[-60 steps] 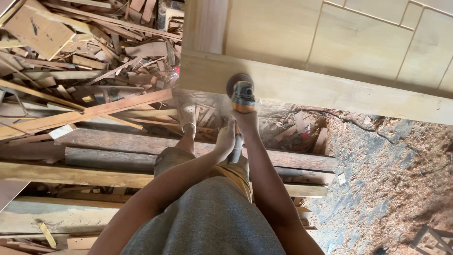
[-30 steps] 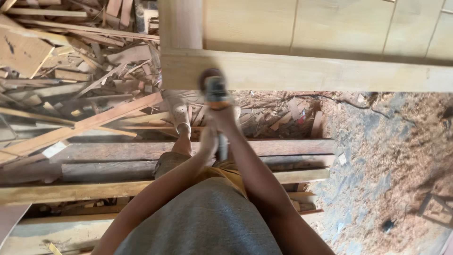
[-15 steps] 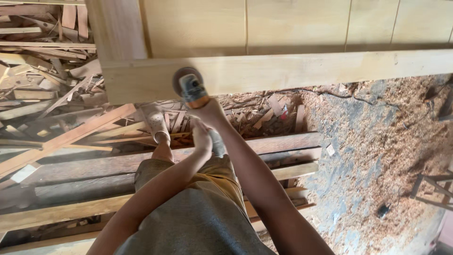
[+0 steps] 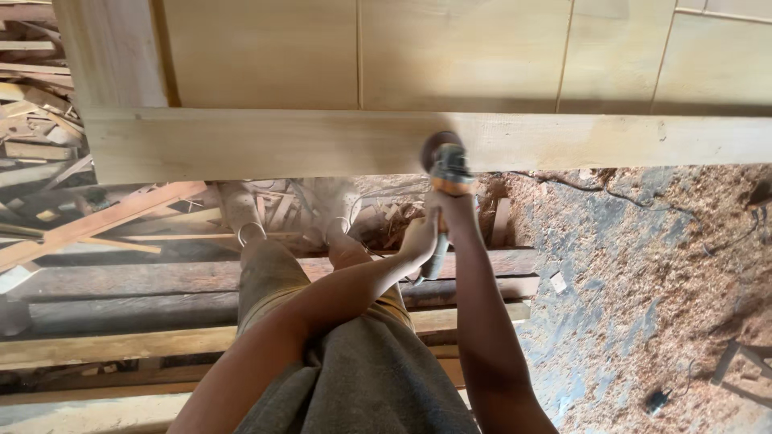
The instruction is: The person uses an orbital sander to smooth the surface of a large wooden panel with a geometric pattern. The person moves the sander systematically across the flat surfaces and along the edges of the panel.
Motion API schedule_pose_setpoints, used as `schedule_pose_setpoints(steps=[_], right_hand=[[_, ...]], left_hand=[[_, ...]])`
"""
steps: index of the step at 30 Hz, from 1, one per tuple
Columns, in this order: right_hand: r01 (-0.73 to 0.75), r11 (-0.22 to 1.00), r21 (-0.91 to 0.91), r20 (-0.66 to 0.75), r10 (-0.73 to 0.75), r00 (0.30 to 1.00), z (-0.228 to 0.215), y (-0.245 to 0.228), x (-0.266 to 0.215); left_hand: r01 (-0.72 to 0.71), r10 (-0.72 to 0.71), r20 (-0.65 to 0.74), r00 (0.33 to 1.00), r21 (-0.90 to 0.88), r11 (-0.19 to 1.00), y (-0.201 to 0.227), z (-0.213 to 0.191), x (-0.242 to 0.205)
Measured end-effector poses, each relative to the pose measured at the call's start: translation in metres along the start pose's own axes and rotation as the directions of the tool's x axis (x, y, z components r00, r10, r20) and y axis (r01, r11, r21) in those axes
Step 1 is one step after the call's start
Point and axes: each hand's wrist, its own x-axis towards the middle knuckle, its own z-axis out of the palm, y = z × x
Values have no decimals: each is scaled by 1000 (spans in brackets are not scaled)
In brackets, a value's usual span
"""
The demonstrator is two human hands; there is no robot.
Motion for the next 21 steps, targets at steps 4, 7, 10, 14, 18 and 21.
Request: schedule_pose_setpoints(steps=[4,7,10,14,18,21], right_hand=[[97,974,206,-127,-72,989,-49,-18,6],[113,972,208,-106,-92,990,-50,-26,8],[123,973,196,-52,-115,992,-22,-32,18],[130,988,85,30,-133,991,32,-35,27],[136,982,-133,28,-133,991,94,-34,16],[136,981,-139,111,-121,986,134,-32,-1]], left_hand=[[154,-120,153,981,-231,961,35,29,21],[165,-118,165,979,-307,937,53,26,17],[160,-145,70,987,-356,921,64,2,7],[80,-103,-52,993,-327,942,57,-41,-10],[42,-105,-157,982,-364,931,41,-82,-26],[51,-160,-160,974,-534,844,23,-113,-47]])
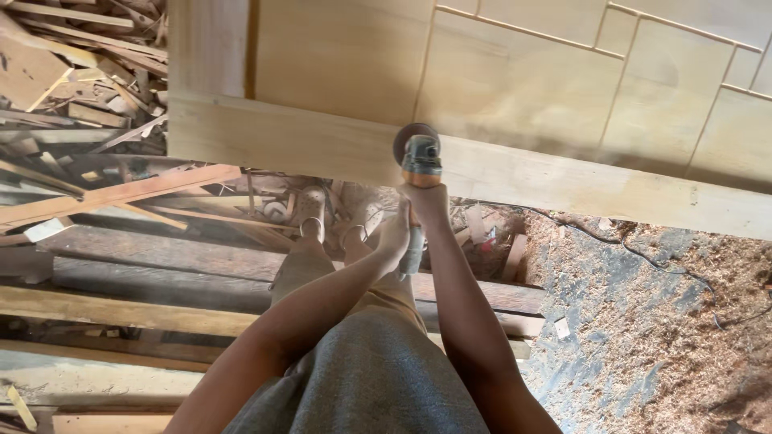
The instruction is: The person uses an orbital sander to smooth the surface of a large wooden panel with a geometric pattern. The person moves the sander systematically across the flat surfaces and along the edges of the panel.
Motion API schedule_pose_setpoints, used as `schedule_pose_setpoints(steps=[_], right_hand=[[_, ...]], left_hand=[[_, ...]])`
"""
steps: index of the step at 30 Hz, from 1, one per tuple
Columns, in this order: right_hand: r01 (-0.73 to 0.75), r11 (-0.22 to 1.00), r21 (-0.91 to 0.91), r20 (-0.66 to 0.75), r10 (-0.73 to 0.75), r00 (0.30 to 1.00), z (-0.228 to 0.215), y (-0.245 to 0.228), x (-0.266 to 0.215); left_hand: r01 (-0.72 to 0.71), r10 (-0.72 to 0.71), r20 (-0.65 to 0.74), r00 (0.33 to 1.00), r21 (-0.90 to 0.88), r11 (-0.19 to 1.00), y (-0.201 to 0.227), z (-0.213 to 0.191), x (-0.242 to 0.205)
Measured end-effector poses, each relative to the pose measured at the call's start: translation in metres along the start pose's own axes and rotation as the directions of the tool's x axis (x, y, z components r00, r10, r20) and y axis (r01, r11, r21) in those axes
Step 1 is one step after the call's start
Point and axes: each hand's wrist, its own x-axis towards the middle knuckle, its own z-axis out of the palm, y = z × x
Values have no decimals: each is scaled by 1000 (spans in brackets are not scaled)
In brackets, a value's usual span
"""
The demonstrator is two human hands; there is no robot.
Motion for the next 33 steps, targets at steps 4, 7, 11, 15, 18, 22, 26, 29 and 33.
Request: schedule_pose_setpoints(steps=[4,7,11,15,18,22,26,29,33], right_hand=[[54,983,-176,54,-45,998,59,-14,-9],[136,969,-204,125,-112,986,107,-26,-20],[204,960,-194,281,-145,949,185,-50,-46],[247,893,-377,348,-110,931,214,-80,-72],[231,860,-456,349,-66,935,202,-100,-75],[243,834,-496,335,-74,939,158,-100,-64],[178,846,-502,317,-11,948,103,-79,-44],[126,885,-448,325,30,945,64,-58,-30],[95,919,-383,305,28,952,10,-32,-9]], left_hand=[[-30,23,-108,994,-69,997,4,-52,1],[-103,95,-173,980,-35,994,5,-94,8],[-52,-26,-328,944,-227,973,5,-156,-3],[-240,75,-368,927,-427,872,21,-185,-15],[-203,8,-372,928,-489,848,31,-169,-14],[-126,-85,-376,923,-502,856,20,-123,-3],[-128,-35,-321,946,-472,872,-5,-74,13],[-132,19,-285,958,-385,914,-23,-39,20],[-70,-23,-231,973,-388,919,-36,15,29]])
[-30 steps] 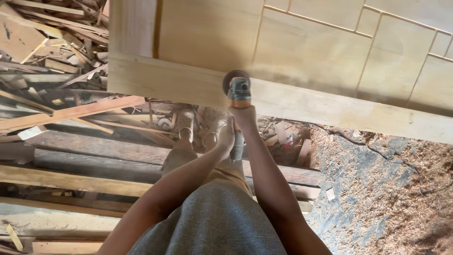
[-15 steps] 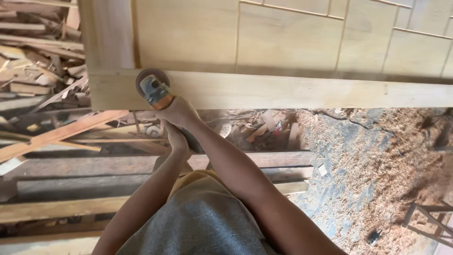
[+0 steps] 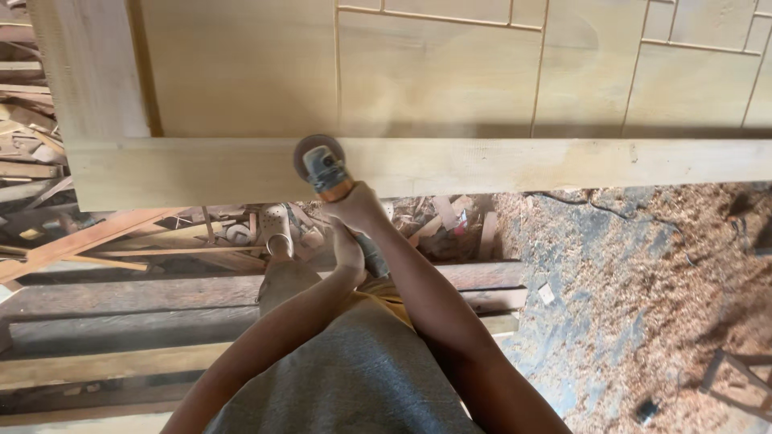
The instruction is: The person uses an orbital sander to smooth the surface of a large wooden panel with a geometric pattern. The person moves the sander systematically across the flat surfaces and along the edges of the panel.
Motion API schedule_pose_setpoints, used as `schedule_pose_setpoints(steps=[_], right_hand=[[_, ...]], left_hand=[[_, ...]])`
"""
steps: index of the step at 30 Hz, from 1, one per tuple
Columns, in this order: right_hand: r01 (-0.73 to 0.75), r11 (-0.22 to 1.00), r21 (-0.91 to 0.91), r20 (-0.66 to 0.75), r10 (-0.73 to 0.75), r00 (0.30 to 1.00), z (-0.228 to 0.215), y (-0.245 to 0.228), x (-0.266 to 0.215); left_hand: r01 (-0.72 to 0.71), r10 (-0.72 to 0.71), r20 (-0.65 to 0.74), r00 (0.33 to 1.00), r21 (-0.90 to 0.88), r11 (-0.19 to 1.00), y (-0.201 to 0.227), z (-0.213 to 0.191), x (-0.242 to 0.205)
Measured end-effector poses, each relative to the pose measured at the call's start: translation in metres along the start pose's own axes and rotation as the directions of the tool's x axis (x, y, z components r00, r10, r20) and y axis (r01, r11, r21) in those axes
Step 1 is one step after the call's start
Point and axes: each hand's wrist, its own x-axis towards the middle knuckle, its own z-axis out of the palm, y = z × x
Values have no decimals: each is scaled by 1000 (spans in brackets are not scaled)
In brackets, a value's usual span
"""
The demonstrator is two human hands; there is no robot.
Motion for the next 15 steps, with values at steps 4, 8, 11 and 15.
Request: schedule_pose_setpoints(steps=[4,8,11,15], right_hand=[[-46,994,94,-77,54,996,-55,51,11],[-18,983,185,-183,52,982,-126,113,17],[-32,965,261,-283,109,953,-185,148,16],[-105,884,456,-314,270,910,-253,187,-16]], left_hand=[[-69,50,98,994,199,978,-27,51,-4],[24,-93,189,978,342,940,-61,114,-5],[-59,-92,268,959,504,862,-88,173,0],[-66,-181,341,923,601,797,-121,219,-5]])
